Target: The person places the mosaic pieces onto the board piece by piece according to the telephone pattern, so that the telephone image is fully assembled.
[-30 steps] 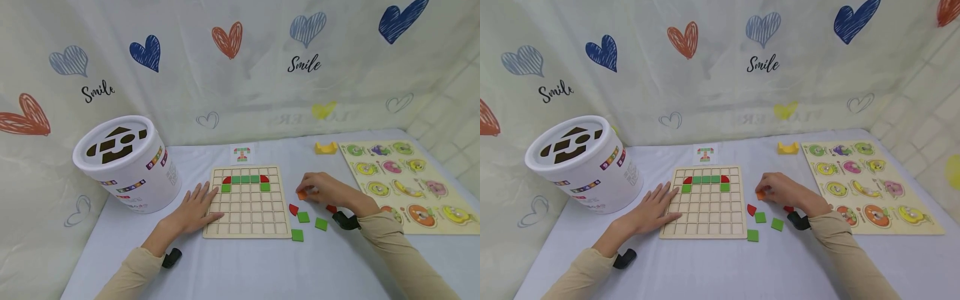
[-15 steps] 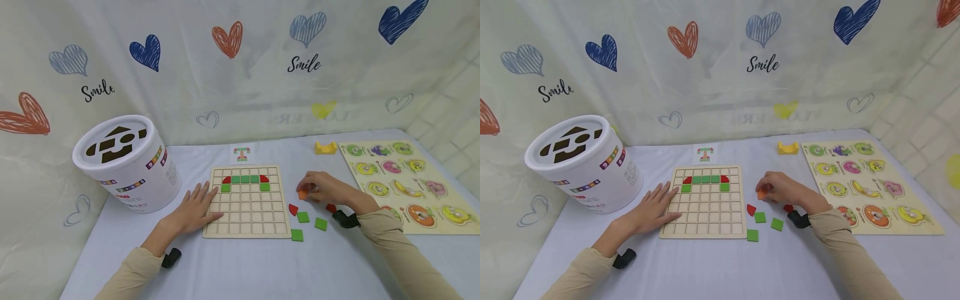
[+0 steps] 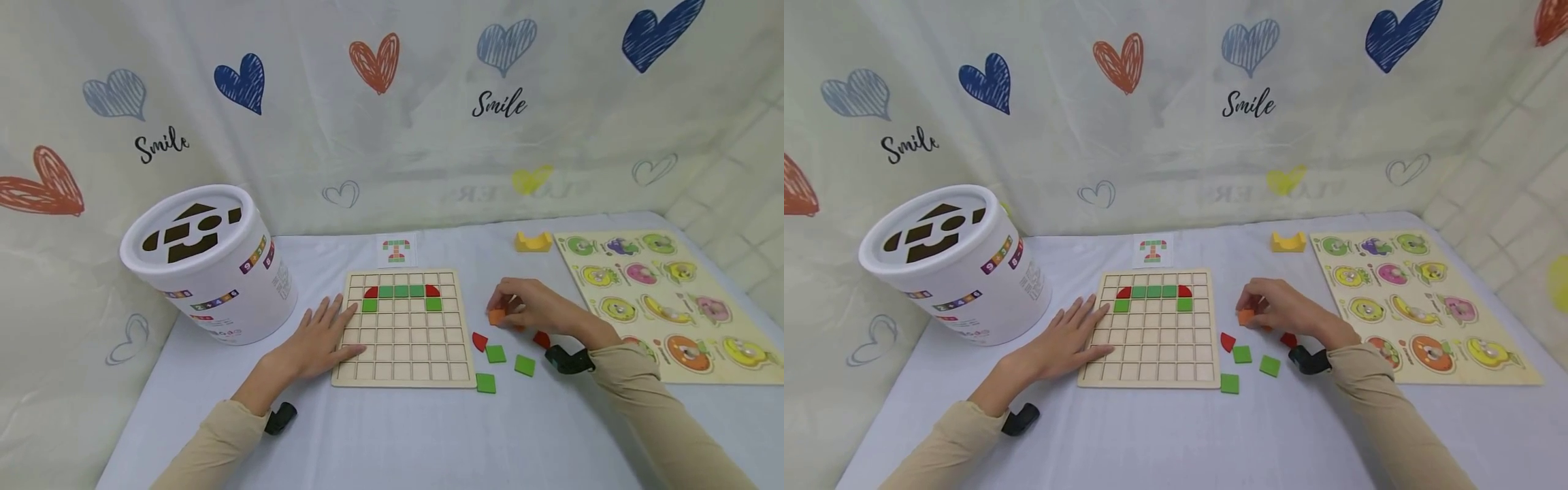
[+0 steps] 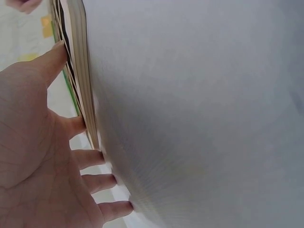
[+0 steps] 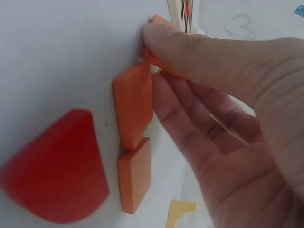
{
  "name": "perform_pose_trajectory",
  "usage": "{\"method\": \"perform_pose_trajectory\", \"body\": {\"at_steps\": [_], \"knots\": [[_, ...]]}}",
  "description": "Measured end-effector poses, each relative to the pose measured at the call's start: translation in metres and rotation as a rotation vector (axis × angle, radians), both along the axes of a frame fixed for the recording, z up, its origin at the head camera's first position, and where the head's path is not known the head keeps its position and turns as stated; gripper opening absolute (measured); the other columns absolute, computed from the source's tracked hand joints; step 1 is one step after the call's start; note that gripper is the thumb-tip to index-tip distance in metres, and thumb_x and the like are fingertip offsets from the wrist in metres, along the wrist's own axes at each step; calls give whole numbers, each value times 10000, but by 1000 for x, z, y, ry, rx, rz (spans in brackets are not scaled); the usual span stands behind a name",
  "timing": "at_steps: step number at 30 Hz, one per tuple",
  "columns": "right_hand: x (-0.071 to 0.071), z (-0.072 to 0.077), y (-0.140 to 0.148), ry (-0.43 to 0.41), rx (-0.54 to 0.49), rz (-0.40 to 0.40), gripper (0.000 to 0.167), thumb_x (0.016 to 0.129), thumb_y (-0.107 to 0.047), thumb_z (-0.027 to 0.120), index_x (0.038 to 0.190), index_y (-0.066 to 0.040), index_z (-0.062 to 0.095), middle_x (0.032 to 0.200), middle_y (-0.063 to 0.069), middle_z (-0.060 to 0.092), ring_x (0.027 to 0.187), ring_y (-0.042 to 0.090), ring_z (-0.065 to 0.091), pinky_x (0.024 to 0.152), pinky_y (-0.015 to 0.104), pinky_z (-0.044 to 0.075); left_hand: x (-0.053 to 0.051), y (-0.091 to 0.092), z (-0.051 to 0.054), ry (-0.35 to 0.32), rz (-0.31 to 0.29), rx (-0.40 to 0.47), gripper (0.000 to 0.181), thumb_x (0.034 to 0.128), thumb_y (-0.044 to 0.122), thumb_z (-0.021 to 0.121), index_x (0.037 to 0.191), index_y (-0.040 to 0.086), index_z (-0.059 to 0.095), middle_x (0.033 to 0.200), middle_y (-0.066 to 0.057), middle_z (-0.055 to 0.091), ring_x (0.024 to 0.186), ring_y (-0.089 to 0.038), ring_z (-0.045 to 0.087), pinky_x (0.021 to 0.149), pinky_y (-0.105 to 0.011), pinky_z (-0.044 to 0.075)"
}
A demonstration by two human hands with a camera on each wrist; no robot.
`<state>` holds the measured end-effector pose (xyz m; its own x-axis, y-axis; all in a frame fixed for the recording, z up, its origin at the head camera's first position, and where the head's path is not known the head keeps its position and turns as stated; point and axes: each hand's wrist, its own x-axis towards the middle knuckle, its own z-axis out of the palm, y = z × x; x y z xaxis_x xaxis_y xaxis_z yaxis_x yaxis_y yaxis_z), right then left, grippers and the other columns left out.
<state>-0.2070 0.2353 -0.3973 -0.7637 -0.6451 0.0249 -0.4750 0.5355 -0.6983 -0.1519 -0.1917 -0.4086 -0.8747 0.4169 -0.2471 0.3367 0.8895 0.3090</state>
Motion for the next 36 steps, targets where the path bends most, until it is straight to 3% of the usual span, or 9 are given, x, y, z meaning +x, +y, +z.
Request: {"method": "perform_pose_trajectory", "body": {"at_steps": [9, 14, 18, 26, 36], "knots": [[0, 6, -10, 83, -21, 26, 208, 851, 2, 851, 928, -137, 716, 944, -59, 705, 876, 135, 674, 827, 342, 606, 0, -1, 1, 6, 10, 2, 860, 1053, 607, 499, 1680, 95, 209, 1738, -221, 51, 1594, -448, 9, 1240, -673, 59], [2, 12, -28, 179, -64, 23, 222, 834, 32, 856, 928, -126, 730, 935, -62, 694, 855, 109, 687, 828, 362, 611, 0, -1, 1, 6, 6, 7, 854, 1056, 599, 500, 1678, 89, 214, 1736, -229, 55, 1592, -454, 10, 1238, -676, 63], [2, 16, -49, 206, -111, 42, 238, 824, 61, 851, 945, -116, 749, 938, -56, 690, 860, 108, 691, 825, 362, 611, 0, -1, 1, 2, 3, 10, 856, 1055, 603, 497, 1678, 89, 213, 1736, -230, 52, 1592, -456, 10, 1237, -677, 64], [-4, 16, -97, 158, -200, 139, 186, 862, 64, 814, 998, -53, 764, 979, 32, 693, 912, 172, 707, 818, 321, 618, 0, -1, 1, 4, -3, 4, 864, 1052, 596, 511, 1677, 80, 211, 1734, -237, 49, 1591, -461, 13, 1236, -680, 68], [-18, 8, -133, 110, -287, 34, 154, 873, 22, 823, 1015, 7, 764, 967, 69, 743, 882, 207, 705, 789, 335, 616, -1, 1, 1, -12, 5, -6, 866, 1052, 610, 496, 1684, 103, 193, 1739, -219, 53, 1593, -454, 17, 1242, -669, 66]]}}
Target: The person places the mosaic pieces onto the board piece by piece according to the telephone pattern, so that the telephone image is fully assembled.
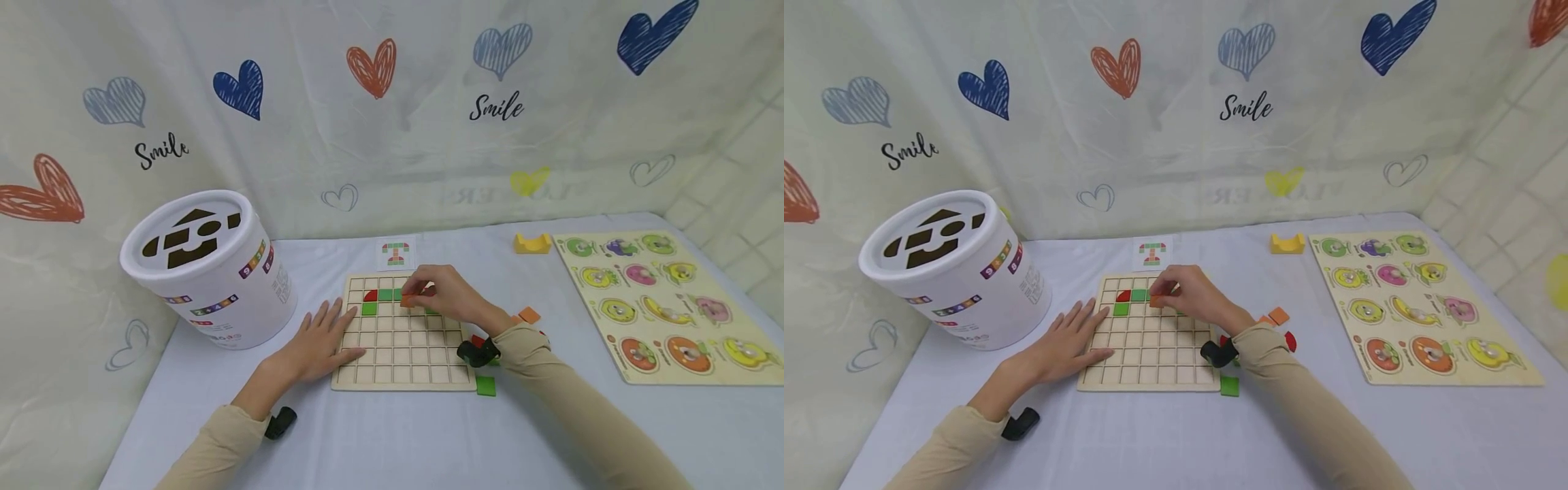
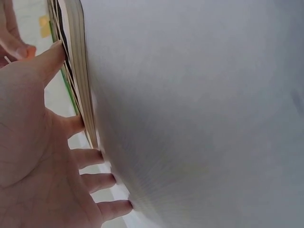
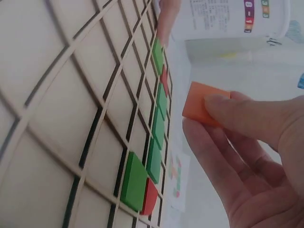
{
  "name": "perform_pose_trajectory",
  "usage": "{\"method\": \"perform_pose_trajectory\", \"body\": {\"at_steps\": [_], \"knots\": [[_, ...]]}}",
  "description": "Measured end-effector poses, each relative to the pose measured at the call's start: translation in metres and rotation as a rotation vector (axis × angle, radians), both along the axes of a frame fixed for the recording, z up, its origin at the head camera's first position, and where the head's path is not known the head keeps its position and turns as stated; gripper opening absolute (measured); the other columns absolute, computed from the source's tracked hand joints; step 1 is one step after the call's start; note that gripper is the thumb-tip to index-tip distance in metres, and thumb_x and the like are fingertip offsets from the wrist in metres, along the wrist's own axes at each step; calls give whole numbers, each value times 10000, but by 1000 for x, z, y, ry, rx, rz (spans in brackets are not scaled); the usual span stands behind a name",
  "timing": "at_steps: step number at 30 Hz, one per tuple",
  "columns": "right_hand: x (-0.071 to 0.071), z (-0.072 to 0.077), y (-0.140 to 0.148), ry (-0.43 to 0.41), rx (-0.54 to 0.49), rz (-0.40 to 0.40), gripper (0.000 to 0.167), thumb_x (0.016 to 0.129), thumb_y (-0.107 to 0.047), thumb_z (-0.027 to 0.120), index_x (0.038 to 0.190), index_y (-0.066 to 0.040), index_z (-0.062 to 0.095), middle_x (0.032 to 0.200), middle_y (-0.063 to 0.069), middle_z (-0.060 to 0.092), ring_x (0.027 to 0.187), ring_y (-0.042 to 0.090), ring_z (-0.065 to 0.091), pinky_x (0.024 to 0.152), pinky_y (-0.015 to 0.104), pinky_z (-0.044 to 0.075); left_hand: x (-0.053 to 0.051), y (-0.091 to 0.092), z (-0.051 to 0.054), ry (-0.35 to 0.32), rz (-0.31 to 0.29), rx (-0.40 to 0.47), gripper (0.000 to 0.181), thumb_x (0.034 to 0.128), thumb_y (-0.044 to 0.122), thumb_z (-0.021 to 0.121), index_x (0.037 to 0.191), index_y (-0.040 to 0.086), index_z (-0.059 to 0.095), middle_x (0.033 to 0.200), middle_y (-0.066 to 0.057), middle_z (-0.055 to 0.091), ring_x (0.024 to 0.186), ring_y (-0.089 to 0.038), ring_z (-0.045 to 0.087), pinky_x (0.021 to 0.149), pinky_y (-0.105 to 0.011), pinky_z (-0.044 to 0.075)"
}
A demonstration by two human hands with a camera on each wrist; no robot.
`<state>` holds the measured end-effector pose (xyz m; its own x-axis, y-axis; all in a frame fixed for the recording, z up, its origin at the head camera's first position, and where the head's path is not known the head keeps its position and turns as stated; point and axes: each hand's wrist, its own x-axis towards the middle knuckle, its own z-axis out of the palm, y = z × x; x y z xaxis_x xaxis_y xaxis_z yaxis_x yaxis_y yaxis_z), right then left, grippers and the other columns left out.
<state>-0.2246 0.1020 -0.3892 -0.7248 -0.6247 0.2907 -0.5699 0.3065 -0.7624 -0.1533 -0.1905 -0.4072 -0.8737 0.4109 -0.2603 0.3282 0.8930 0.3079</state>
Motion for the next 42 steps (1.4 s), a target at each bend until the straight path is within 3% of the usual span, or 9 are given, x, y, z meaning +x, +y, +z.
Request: {"method": "perform_pose_trajectory", "body": {"at_steps": [10, 22, 42], "knots": [[-7, -12, -12, 0, 119, -56, 129, 898, -9, 809, 1027, -13, 799, 995, 59, 763, 936, 214, 703, 788, 292, 581, 1, -1, 1, -13, -1, -9, 896, 1042, 645, 481, 1692, 120, 156, 1743, -205, 14, 1593, -446, -16, 1241, -671, 45], [-8, -19, -15, -16, 115, -32, 159, 904, 17, 793, 1061, -1, 804, 999, 69, 748, 942, 221, 705, 811, 279, 592, 0, -1, -3, -1, 0, -29, 915, 1026, 680, 475, 1696, 148, 150, 1748, -174, 12, 1592, -448, -37, 1240, -674, 45], [-4, -7, -22, 86, 309, -8, 168, 917, 32, 770, 1082, 20, 801, 967, 69, 695, 928, 226, 697, 800, 282, 579, 1, -1, -2, -7, 2, -22, 914, 1027, 677, 477, 1693, 137, 159, 1744, -196, 23, 1590, -459, -26, 1234, -685, 50]]}}
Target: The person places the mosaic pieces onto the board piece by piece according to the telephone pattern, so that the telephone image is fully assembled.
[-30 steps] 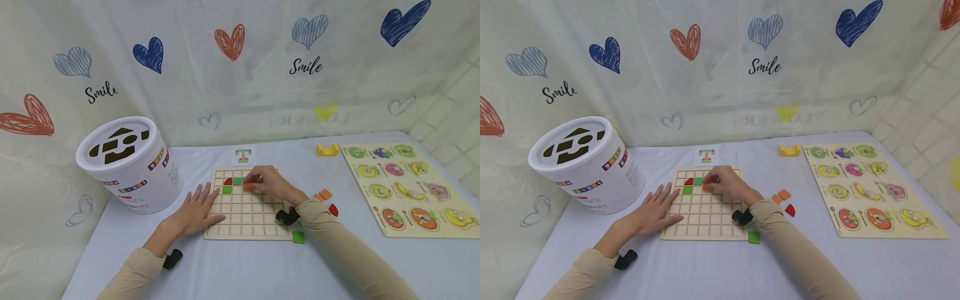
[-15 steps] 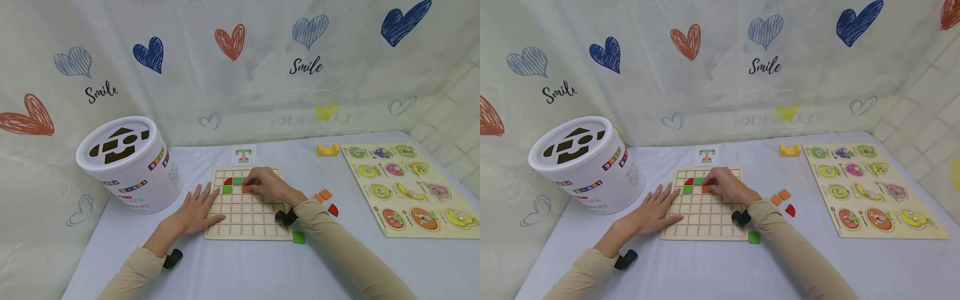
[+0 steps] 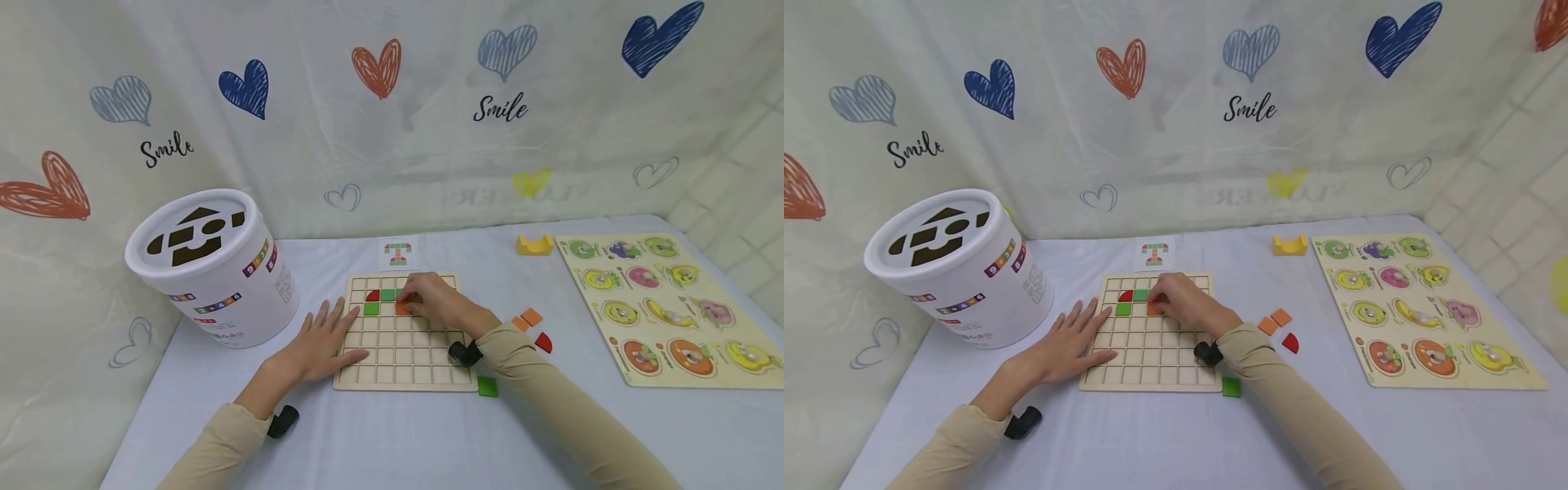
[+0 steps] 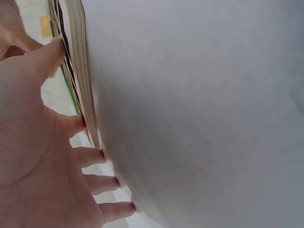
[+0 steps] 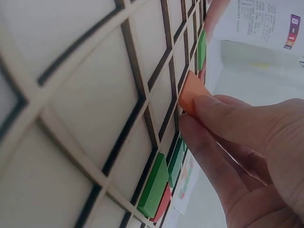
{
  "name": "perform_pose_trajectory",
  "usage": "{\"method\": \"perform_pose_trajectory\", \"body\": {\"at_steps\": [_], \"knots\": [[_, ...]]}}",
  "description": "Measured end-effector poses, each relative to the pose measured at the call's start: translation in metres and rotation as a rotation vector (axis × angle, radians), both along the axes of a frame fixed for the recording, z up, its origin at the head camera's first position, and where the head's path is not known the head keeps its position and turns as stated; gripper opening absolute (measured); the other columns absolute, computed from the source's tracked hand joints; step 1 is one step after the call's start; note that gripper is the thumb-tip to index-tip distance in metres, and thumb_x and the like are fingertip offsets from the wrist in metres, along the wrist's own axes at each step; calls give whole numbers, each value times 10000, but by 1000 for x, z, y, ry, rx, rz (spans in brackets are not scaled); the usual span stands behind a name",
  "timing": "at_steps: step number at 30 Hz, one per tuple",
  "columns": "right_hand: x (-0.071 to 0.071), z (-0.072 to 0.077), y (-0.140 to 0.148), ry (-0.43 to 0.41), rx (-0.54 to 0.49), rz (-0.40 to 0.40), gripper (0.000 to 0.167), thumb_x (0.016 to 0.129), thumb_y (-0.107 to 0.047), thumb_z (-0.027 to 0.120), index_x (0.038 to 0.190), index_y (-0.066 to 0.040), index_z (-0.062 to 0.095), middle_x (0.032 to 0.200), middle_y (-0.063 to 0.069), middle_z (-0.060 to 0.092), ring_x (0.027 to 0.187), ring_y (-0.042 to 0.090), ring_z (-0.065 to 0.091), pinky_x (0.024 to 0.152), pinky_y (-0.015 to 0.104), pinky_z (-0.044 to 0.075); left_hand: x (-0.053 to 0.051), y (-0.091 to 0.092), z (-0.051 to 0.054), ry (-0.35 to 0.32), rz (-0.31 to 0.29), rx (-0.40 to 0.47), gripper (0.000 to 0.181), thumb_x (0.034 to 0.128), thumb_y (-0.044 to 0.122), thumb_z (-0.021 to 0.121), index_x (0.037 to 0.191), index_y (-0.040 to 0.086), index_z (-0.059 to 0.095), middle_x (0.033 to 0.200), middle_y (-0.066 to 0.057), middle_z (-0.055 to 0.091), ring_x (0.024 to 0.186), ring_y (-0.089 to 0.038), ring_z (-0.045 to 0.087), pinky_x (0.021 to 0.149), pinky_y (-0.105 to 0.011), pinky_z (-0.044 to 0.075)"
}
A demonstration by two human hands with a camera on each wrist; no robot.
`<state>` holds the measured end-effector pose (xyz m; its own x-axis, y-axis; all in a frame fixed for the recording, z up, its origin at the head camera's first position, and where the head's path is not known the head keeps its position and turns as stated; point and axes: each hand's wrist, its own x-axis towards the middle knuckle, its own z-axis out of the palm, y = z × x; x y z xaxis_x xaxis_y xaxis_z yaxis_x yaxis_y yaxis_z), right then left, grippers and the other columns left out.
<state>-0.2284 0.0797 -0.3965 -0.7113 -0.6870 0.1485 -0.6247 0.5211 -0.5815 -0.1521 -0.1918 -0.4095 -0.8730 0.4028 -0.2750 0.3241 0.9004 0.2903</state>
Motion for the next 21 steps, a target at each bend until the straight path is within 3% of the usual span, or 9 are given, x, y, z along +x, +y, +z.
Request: {"method": "perform_pose_trajectory", "body": {"at_steps": [10, 21], "knots": [[1, 3, -3, 28, 44, -4, 180, 909, 41, 774, 1087, 34, 801, 951, 82, 696, 910, 218, 691, 774, 258, 568, -1, 0, -1, 5, 1, -20, 912, 1026, 687, 467, 1695, 149, 159, 1746, -186, 20, 1592, -448, -28, 1239, -677, 55], [1, 4, -7, 111, 107, 27, 177, 918, 20, 775, 1092, 35, 803, 906, 81, 680, 828, 187, 666, 710, 235, 538, 0, 1, 1, 9, -7, -11, 910, 1030, 670, 477, 1692, 130, 163, 1742, -207, 33, 1588, -470, -10, 1231, -691, 64]]}}
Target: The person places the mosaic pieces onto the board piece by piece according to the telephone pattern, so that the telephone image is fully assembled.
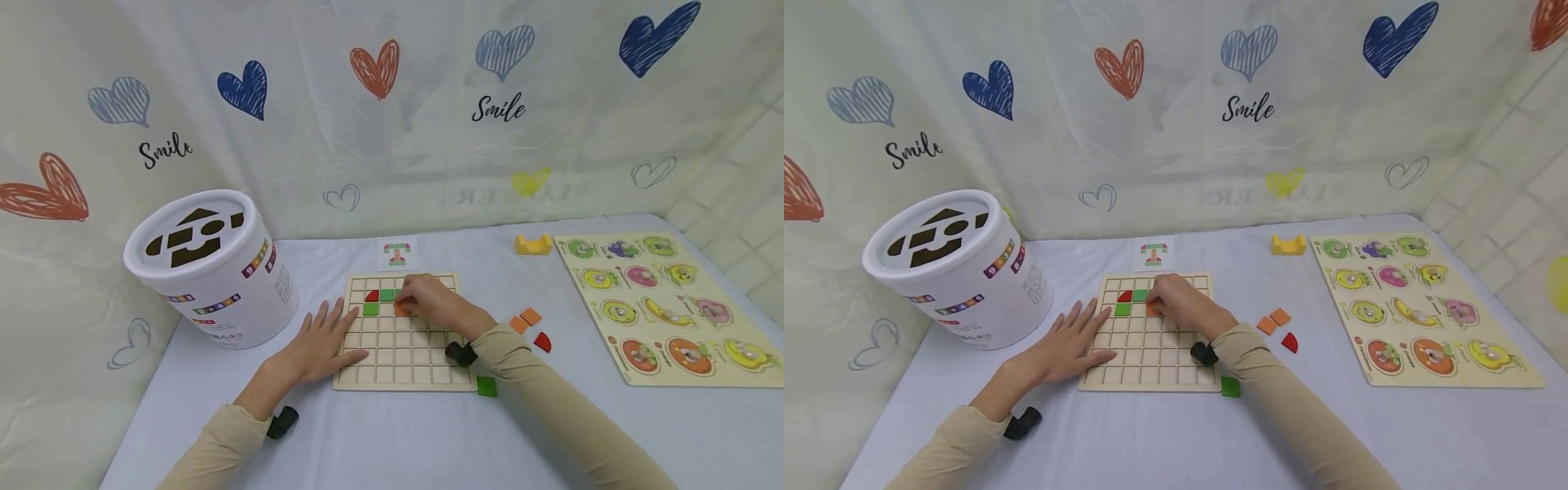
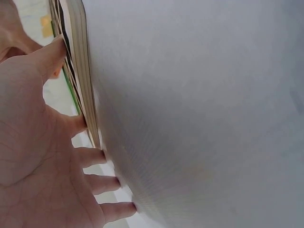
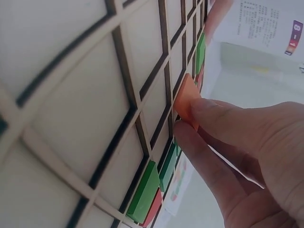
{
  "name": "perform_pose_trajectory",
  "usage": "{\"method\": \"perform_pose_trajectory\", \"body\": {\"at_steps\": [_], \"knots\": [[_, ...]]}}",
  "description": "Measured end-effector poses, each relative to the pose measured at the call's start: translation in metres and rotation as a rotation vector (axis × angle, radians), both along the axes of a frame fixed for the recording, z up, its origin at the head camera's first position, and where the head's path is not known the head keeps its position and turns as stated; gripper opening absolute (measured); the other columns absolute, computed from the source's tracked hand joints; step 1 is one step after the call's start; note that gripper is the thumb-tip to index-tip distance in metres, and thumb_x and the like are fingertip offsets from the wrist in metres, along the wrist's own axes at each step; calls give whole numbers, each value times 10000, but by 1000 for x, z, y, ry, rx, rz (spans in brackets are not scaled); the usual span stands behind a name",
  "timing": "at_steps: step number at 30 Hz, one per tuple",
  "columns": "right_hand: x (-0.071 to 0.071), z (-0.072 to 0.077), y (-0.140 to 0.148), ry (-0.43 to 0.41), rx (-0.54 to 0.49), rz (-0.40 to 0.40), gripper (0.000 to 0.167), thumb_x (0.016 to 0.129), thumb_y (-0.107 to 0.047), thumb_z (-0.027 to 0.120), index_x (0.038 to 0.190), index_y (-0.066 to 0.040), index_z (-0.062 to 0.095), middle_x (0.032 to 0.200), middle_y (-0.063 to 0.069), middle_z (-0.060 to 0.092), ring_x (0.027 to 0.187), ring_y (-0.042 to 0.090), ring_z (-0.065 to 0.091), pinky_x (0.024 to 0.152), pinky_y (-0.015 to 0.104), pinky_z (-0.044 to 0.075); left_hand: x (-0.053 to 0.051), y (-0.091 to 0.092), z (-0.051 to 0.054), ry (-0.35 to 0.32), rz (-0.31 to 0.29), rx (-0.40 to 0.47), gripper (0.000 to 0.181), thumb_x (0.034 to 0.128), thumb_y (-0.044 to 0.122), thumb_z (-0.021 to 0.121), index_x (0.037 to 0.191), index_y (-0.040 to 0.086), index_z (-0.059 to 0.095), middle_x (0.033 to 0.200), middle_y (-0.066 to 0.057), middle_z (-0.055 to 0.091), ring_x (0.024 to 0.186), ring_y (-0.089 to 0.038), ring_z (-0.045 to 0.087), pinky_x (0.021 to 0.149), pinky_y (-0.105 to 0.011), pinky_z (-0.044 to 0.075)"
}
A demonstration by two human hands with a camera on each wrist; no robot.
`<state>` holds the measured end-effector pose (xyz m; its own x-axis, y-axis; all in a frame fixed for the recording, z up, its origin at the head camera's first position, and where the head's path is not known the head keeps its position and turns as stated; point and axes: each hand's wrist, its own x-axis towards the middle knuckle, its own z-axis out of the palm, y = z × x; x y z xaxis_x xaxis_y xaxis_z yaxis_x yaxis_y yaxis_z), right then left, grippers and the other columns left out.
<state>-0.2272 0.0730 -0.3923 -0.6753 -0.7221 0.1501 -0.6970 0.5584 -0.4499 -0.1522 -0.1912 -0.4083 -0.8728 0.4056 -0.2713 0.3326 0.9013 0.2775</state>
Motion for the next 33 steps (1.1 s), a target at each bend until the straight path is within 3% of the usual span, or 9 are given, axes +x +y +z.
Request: {"method": "perform_pose_trajectory", "body": {"at_steps": [11, 16, 25, 33], "knots": [[6, 0, -1, 18, 21, 5, 131, 933, 21, 760, 1055, 25, 808, 943, 95, 687, 879, 221, 678, 770, 285, 567, 0, 1, 0, 3, 6, -3, 902, 1033, 661, 484, 1690, 124, 178, 1740, -212, 48, 1587, -473, 4, 1231, -691, 71], [10, 2, 9, 10, 21, 50, 142, 950, -2, 747, 1083, 14, 795, 1027, 106, 696, 939, 234, 680, 820, 313, 574, 1, 1, 0, -3, 2, -11, 903, 1035, 662, 476, 1691, 124, 167, 1741, -212, 40, 1588, -470, -2, 1232, -689, 70], [19, 24, 64, -153, 53, 66, 142, 961, -12, 728, 1086, -31, 793, 1051, 37, 695, 979, 204, 680, 894, 406, 577, 1, 1, 2, 8, -3, 3, 892, 1040, 637, 494, 1687, 108, 181, 1737, -226, 46, 1584, -482, 3, 1230, -692, 68], [25, 31, 120, -252, 154, -56, 239, 907, 45, 752, 1126, -48, 778, 1122, 41, 676, 1052, 270, 657, 907, 449, 573, 1, 1, 2, 5, 1, 6, 889, 1043, 630, 497, 1685, 101, 184, 1737, -228, 34, 1584, -481, -4, 1231, -691, 63]]}}
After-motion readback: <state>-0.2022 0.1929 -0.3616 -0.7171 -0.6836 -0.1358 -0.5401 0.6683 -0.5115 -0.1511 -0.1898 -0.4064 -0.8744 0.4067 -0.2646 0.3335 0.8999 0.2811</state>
